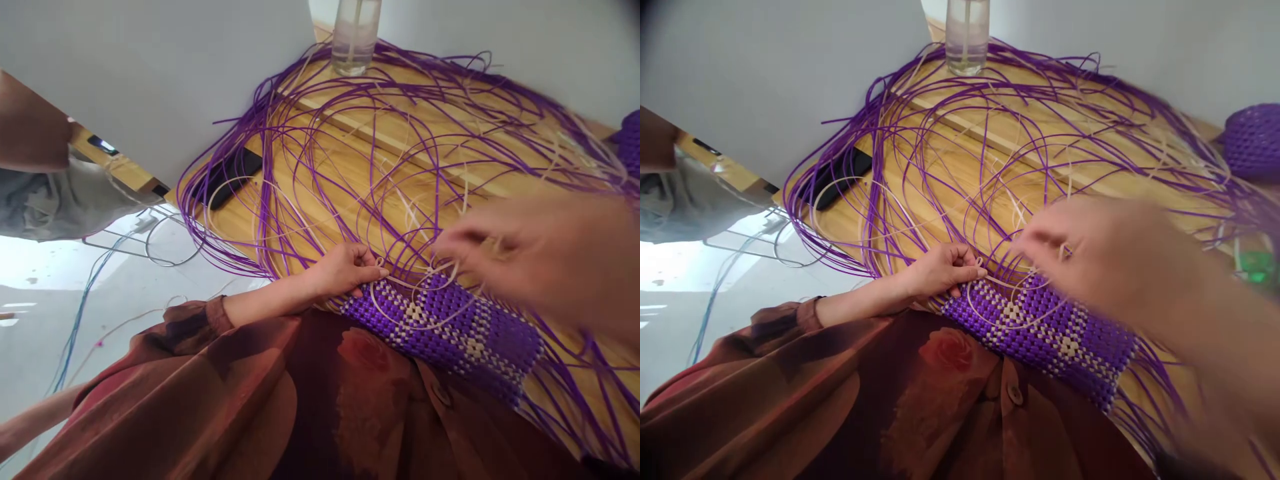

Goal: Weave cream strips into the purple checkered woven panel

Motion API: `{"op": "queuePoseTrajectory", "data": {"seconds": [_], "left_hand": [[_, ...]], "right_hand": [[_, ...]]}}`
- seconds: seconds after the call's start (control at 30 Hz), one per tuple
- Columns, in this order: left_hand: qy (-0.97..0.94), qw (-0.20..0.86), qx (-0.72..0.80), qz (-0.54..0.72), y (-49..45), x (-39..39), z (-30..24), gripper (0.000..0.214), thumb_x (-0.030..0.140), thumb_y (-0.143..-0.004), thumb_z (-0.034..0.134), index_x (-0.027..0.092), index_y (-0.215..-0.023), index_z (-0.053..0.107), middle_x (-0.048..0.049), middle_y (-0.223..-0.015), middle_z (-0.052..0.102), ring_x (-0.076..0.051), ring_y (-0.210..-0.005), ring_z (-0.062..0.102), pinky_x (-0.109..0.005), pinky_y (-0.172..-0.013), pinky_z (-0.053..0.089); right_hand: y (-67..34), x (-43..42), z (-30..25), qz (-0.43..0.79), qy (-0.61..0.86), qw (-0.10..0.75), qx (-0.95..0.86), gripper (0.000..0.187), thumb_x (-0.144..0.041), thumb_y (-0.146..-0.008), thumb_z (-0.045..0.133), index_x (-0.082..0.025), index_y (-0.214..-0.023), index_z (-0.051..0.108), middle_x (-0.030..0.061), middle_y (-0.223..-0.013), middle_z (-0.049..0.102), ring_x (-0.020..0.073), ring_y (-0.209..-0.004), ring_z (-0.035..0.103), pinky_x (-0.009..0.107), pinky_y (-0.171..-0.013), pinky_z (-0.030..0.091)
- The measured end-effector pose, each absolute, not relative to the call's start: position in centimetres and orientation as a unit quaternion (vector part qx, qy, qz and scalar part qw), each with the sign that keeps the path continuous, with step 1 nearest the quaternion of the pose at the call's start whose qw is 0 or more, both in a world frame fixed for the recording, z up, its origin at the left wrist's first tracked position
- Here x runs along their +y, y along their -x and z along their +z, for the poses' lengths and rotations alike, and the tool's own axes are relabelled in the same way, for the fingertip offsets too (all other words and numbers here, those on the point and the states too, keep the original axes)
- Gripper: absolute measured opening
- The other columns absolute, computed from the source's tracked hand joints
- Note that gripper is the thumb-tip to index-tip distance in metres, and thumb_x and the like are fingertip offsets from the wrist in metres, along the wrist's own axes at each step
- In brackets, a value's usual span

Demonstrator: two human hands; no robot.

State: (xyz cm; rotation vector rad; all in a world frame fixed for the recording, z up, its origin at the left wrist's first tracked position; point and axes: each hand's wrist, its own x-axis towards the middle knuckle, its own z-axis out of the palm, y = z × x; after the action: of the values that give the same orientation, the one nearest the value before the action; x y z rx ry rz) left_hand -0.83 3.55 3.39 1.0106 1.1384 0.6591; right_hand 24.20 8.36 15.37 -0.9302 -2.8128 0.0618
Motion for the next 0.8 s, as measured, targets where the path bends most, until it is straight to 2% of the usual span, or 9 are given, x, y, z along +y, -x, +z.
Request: {"op": "queuePoseTrajectory", "data": {"seconds": [0.07, 0.13, 0.27, 0.33, 0.4, 0.47, 0.6, 0.7, 0.8], "left_hand": [[-0.451, 0.674, 0.504, 0.296, 0.9, 3.5, 3.3, 0.028, 0.037, -0.083, 0.068, 0.016, -0.078, 0.051, 0.0066, -0.061, 0.054, -0.004, -0.042, 0.051, -0.014, -0.039, 0.038], [-0.458, 0.669, 0.503, 0.299, 0.8, 3.5, 3.2, 0.029, 0.039, -0.082, 0.07, 0.016, -0.078, 0.052, 0.006, -0.062, 0.055, -0.004, -0.042, 0.051, -0.014, -0.04, 0.039], [-0.466, 0.658, 0.512, 0.295, 0.8, 3.6, 2.9, 0.031, 0.041, -0.081, 0.07, 0.016, -0.078, 0.053, 0.0051, -0.062, 0.056, -0.004, -0.042, 0.052, -0.014, -0.038, 0.036], [-0.465, 0.655, 0.517, 0.295, 0.8, 3.6, 2.9, 0.03, 0.041, -0.081, 0.07, 0.016, -0.079, 0.053, 0.0051, -0.062, 0.056, -0.005, -0.043, 0.053, -0.014, -0.038, 0.036], [-0.461, 0.653, 0.52, 0.301, 0.8, 3.6, 2.9, 0.03, 0.04, -0.08, 0.071, 0.016, -0.078, 0.053, 0.0054, -0.061, 0.055, -0.005, -0.043, 0.054, -0.014, -0.038, 0.036], [-0.459, 0.65, 0.521, 0.308, 0.7, 3.5, 2.8, 0.031, 0.04, -0.079, 0.071, 0.016, -0.078, 0.053, 0.0054, -0.061, 0.055, -0.005, -0.043, 0.053, -0.014, -0.038, 0.035], [-0.456, 0.653, 0.514, 0.318, 0.6, 3.3, 2.9, 0.032, 0.04, -0.079, 0.072, 0.016, -0.076, 0.052, 0.0058, -0.06, 0.054, -0.005, -0.042, 0.052, -0.014, -0.038, 0.034], [-0.444, 0.665, 0.51, 0.317, 0.8, 3.2, 3.2, 0.031, 0.04, -0.078, 0.074, 0.016, -0.079, 0.053, 0.006, -0.062, 0.055, -0.005, -0.044, 0.053, -0.015, -0.04, 0.037], [-0.424, 0.684, 0.512, 0.301, 1.0, 3.1, 3.6, 0.028, 0.038, -0.08, 0.073, 0.016, -0.083, 0.056, 0.006, -0.064, 0.057, -0.004, -0.045, 0.054, -0.015, -0.041, 0.037]], "right_hand": [[-20.3, 5.6, 13.1, 0.056, 0.257, 0.04, -0.964, 0.029, -0.046, -0.09, 0.062, -0.02, -0.102, 0.066, 0.0052, -0.088, 0.07, 0.022, -0.077, 0.064, 0.037, -0.069, 0.048], [-18.6, 2.7, 10.8, 0.073, 0.257, 0.041, -0.963, 0.023, -0.028, -0.088, 0.065, -0.016, -0.107, 0.062, 0.0061, -0.09, 0.069, 0.023, -0.08, 0.064, 0.038, -0.073, 0.049], [-19.7, 1.0, 9.1, 0.055, 0.254, 0.071, -0.963, 0.035, -0.01, -0.093, 0.05, -0.012, -0.128, 0.053, 0.0111, -0.11, 0.067, 0.0222, -0.095, 0.064, 0.035, -0.083, 0.05], [-20.3, 1.7, 10.0, 0.003, 0.2, 0.078, -0.977, 0.037, -0.008, -0.094, 0.044, -0.011, -0.13, 0.054, 0.0127, -0.113, 0.066, 0.0232, -0.094, 0.064, 0.035, -0.081, 0.049], [-20.3, 2.5, 11.2, -0.055, 0.148, 0.075, -0.985, 0.033, -0.009, -0.094, 0.043, -0.009, -0.123, 0.059, 0.0131, -0.107, 0.068, 0.0255, -0.088, 0.064, 0.037, -0.074, 0.048], [-19.8, 2.9, 12.2, -0.064, 0.152, 0.052, -0.985, 0.025, -0.009, -0.091, 0.045, -0.011, -0.106, 0.066, 0.0107, -0.094, 0.069, 0.0258, -0.08, 0.063, 0.038, -0.069, 0.046], [-18.3, 3.8, 13.4, 0.172, 0.236, -0.055, -0.955, 0.024, -0.013, -0.093, 0.046, -0.019, -0.074, 0.061, 0.0005, -0.069, 0.064, 0.0157, -0.063, 0.059, 0.03, -0.061, 0.04], [-17.1, 6.1, 13.6, 0.301, 0.308, -0.074, -0.9, 0.028, -0.03, -0.095, 0.05, -0.021, -0.071, 0.062, -0.0041, -0.059, 0.059, 0.0102, -0.052, 0.052, 0.026, -0.051, 0.032], [-16.6, 9.3, 12.7, 0.251, 0.356, -0.052, -0.899, 0.025, -0.034, -0.089, 0.054, -0.021, -0.071, 0.066, -0.0025, -0.061, 0.062, 0.0103, -0.052, 0.05, 0.026, -0.053, 0.031]]}}
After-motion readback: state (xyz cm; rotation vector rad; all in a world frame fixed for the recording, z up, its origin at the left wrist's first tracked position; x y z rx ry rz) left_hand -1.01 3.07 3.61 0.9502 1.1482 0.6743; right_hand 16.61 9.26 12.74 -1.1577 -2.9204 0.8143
